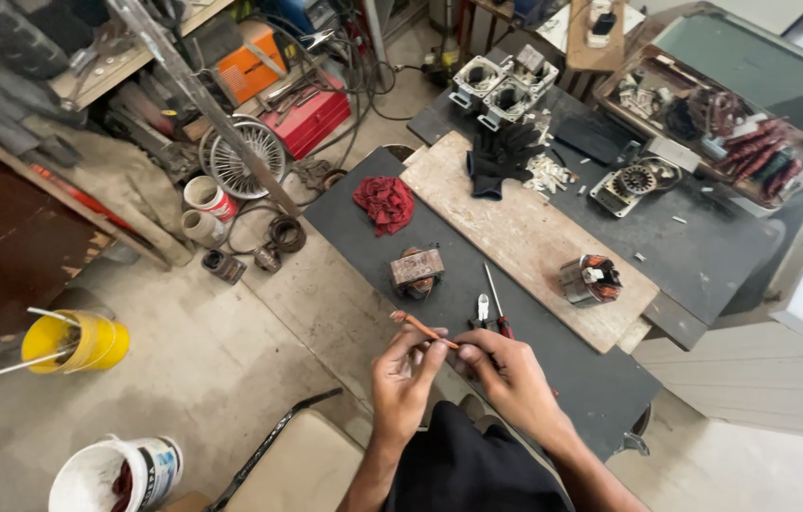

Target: Inspecting a copper wire and examining motor components on a repair bench

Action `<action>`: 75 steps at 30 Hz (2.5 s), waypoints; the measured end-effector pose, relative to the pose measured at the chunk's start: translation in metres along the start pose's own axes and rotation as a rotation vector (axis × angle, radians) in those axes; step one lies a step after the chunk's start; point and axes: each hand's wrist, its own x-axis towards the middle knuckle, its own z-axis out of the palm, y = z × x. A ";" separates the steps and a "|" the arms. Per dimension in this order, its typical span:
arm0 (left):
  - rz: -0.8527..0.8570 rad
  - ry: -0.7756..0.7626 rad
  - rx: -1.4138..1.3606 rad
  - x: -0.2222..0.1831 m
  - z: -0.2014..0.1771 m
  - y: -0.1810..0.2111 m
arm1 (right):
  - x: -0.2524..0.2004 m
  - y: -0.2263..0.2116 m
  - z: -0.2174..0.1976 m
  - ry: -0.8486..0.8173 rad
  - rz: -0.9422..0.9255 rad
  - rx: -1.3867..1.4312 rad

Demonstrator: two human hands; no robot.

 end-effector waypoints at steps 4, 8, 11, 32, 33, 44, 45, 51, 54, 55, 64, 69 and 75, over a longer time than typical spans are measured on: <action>-0.007 -0.001 0.077 0.003 -0.003 0.005 | -0.003 -0.005 0.004 0.112 0.006 -0.010; -0.004 -0.045 0.166 0.007 -0.005 0.006 | -0.003 -0.010 0.004 0.233 -0.177 -0.032; -0.014 -0.081 0.168 0.010 -0.002 0.019 | -0.004 -0.004 0.006 0.232 -0.144 -0.055; 0.238 -0.029 0.247 0.022 -0.014 0.008 | 0.010 -0.010 0.006 -0.071 -0.007 -0.047; 0.235 -0.029 0.246 0.023 -0.015 0.010 | 0.012 -0.010 0.006 -0.073 -0.004 -0.048; 0.084 0.005 0.222 0.031 -0.037 0.018 | 0.026 -0.005 0.025 0.131 -0.143 -0.073; 0.084 -0.003 0.222 0.033 -0.039 0.019 | 0.027 -0.005 0.027 0.138 -0.141 -0.073; 0.179 -0.091 0.268 0.042 -0.049 0.024 | 0.031 0.000 0.045 -0.020 -0.165 -0.113; 0.338 -0.102 0.510 0.045 -0.058 0.016 | 0.031 0.001 0.051 0.016 -0.113 -0.133; 0.342 -0.123 0.566 0.046 -0.061 0.014 | 0.032 0.001 0.053 0.010 -0.089 -0.153; 0.307 -0.121 0.586 0.069 -0.059 0.005 | 0.061 0.013 0.035 -0.115 -0.045 -0.091; 0.116 -0.073 0.497 0.081 -0.047 -0.012 | 0.102 0.049 -0.006 -0.274 -0.135 0.017; -0.137 0.331 0.527 0.085 -0.050 -0.076 | 0.226 0.258 -0.117 0.454 0.189 -0.306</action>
